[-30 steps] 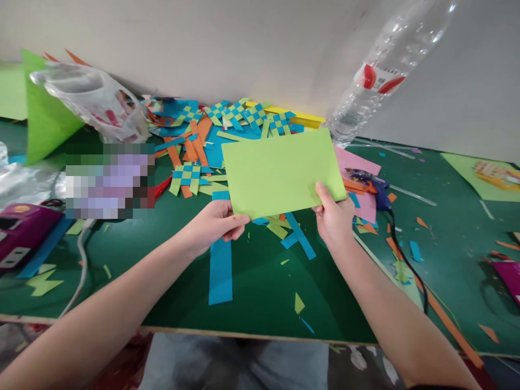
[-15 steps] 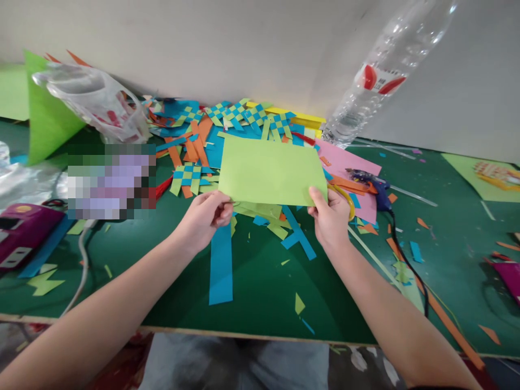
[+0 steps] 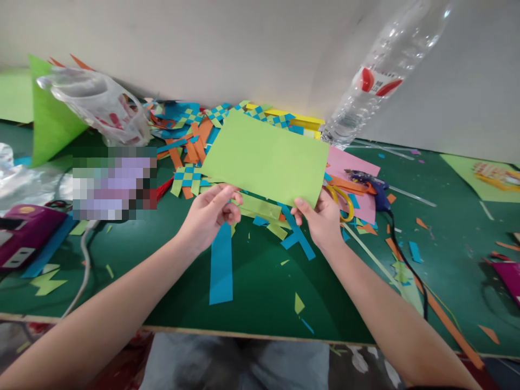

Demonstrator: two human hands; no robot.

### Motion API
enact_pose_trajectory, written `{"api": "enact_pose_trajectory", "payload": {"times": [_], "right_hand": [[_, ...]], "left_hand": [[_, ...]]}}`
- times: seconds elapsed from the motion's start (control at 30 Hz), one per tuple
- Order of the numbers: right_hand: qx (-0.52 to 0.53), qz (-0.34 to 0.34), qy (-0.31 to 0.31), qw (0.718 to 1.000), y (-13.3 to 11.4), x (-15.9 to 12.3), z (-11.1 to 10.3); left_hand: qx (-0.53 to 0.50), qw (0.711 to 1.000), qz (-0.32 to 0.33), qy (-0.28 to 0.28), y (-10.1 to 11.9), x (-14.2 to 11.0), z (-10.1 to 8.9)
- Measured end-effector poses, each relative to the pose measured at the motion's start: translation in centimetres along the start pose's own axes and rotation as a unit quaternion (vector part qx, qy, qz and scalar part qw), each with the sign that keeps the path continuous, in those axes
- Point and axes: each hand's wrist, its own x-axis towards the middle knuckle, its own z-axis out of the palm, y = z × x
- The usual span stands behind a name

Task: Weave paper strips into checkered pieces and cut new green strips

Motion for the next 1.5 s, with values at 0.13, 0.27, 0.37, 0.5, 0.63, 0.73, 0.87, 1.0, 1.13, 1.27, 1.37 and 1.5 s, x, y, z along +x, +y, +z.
{"api": "enact_pose_trajectory", "payload": {"times": [0.13,0.27,0.37,0.5,0.63,0.73,0.87,1.0,1.13,1.27,1.37,1.5], "right_hand": [[0.000,0.029,-0.047,0.998,0.0,-0.2,0.1],[-0.022,0.056,-0.083,0.995,0.3,-0.3,0.0],[-0.044,0.070,-0.073,0.994,0.5,-0.2,0.0],[-0.058,0.067,-0.041,0.995,0.4,-0.1,0.1],[-0.071,0.051,-0.021,0.996,0.3,0.0,0.0],[-0.078,0.029,0.008,0.996,0.4,0.2,-0.3],[-0.061,-0.003,0.045,0.997,0.6,0.6,-0.6],[-0.045,-0.027,0.092,0.994,0.8,0.9,-0.8],[-0.011,-0.048,0.137,0.989,1.0,1.3,-1.3],[0.000,-0.067,0.125,0.990,0.9,1.5,-1.4],[-0.035,-0.053,0.089,0.994,0.7,1.1,-1.0],[-0.084,0.004,0.022,0.996,0.5,0.5,-0.4]], "left_hand": [[0.078,0.994,-0.066,-0.037,-0.9,0.0,0.0],[0.091,0.990,-0.107,-0.023,-1.4,0.3,-0.2],[0.066,0.992,-0.103,0.001,-1.3,0.4,0.0],[0.037,0.995,-0.085,0.035,-0.9,0.4,0.2],[0.037,0.995,-0.073,0.059,-0.8,0.5,0.1],[0.042,0.995,-0.059,0.075,-0.6,0.7,-0.1],[0.042,0.994,-0.038,0.093,-0.3,0.8,-0.3],[0.011,0.992,0.032,0.120,0.0,1.1,-0.9],[-0.027,0.981,0.105,0.159,0.4,1.7,-1.8],[0.023,0.959,0.200,0.199,0.5,1.5,-2.2],[0.268,0.843,0.441,0.154,0.0,0.6,-1.9],[0.493,0.613,0.612,-0.084,-1.0,-0.7,-0.8]]}}
